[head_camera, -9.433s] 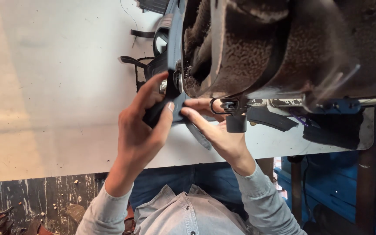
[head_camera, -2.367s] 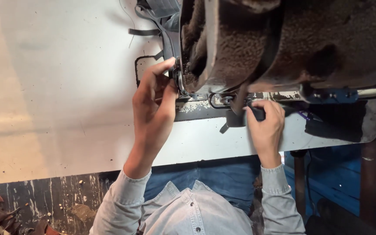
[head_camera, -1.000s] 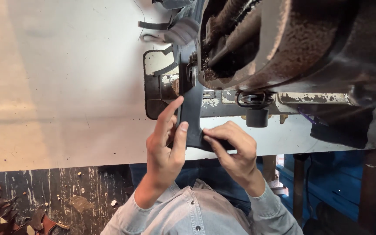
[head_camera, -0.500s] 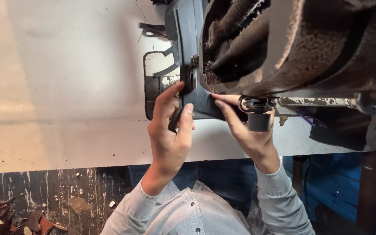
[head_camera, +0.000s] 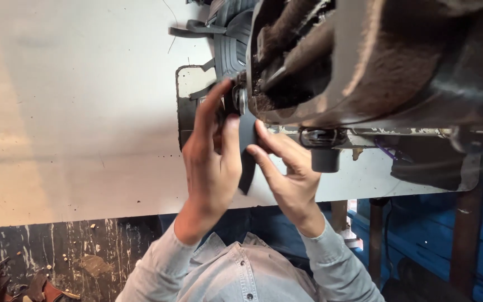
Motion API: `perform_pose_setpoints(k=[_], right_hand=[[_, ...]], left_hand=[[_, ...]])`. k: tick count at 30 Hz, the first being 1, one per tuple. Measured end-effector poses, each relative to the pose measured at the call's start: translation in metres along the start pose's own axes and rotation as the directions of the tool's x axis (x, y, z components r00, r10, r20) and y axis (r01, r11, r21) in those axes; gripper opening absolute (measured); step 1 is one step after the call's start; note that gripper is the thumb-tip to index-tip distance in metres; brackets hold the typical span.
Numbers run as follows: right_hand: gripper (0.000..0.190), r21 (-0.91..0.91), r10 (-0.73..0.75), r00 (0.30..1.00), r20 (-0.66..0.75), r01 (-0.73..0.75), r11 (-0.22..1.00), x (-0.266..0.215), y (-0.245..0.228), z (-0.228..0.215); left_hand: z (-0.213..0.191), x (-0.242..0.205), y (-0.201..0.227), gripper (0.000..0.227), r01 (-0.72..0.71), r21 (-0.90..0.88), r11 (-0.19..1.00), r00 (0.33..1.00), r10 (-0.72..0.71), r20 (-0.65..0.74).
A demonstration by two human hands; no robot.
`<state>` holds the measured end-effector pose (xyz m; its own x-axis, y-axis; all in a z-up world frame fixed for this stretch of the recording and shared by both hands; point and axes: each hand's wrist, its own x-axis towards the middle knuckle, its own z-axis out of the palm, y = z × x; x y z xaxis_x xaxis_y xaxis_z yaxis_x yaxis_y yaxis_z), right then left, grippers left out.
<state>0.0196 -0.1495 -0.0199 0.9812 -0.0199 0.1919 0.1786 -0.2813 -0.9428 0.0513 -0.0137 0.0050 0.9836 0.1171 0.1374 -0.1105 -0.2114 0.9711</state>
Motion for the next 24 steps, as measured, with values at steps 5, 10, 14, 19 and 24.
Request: perform_pose_setpoints(k=[5,10,14,19,24], right_hand=[[0.031,0.065,0.098,0.995,-0.034,-0.095,0.993,0.001,0.021,-0.009],[0.019,0.284,0.289,0.957,-0.040,-0.266,0.921,0.005,0.022,-0.002],[0.016,0.305,0.318,0.946,-0.063,-0.285,0.909,0.006,0.017,0.003],[0.017,0.276,0.297,0.951,-0.079,-0.266,0.924,0.005,0.016,0.001],[0.016,0.258,0.293,0.951,-0.096,-0.260,0.930,0.006,0.009,0.005]], left_hand=[[0.002,-0.044,-0.012,0.048,0.065,0.021,0.998,0.997,-0.066,0.040],[-0.015,-0.057,-0.011,0.047,0.142,-0.030,0.989,0.986,-0.139,0.090],[-0.019,-0.052,-0.011,0.045,0.117,-0.025,0.993,0.988,-0.114,0.101],[-0.011,-0.037,-0.013,0.039,0.088,-0.040,0.995,0.993,-0.085,0.079],[-0.006,-0.018,-0.013,0.032,0.075,-0.178,0.981,0.997,-0.068,0.044]])
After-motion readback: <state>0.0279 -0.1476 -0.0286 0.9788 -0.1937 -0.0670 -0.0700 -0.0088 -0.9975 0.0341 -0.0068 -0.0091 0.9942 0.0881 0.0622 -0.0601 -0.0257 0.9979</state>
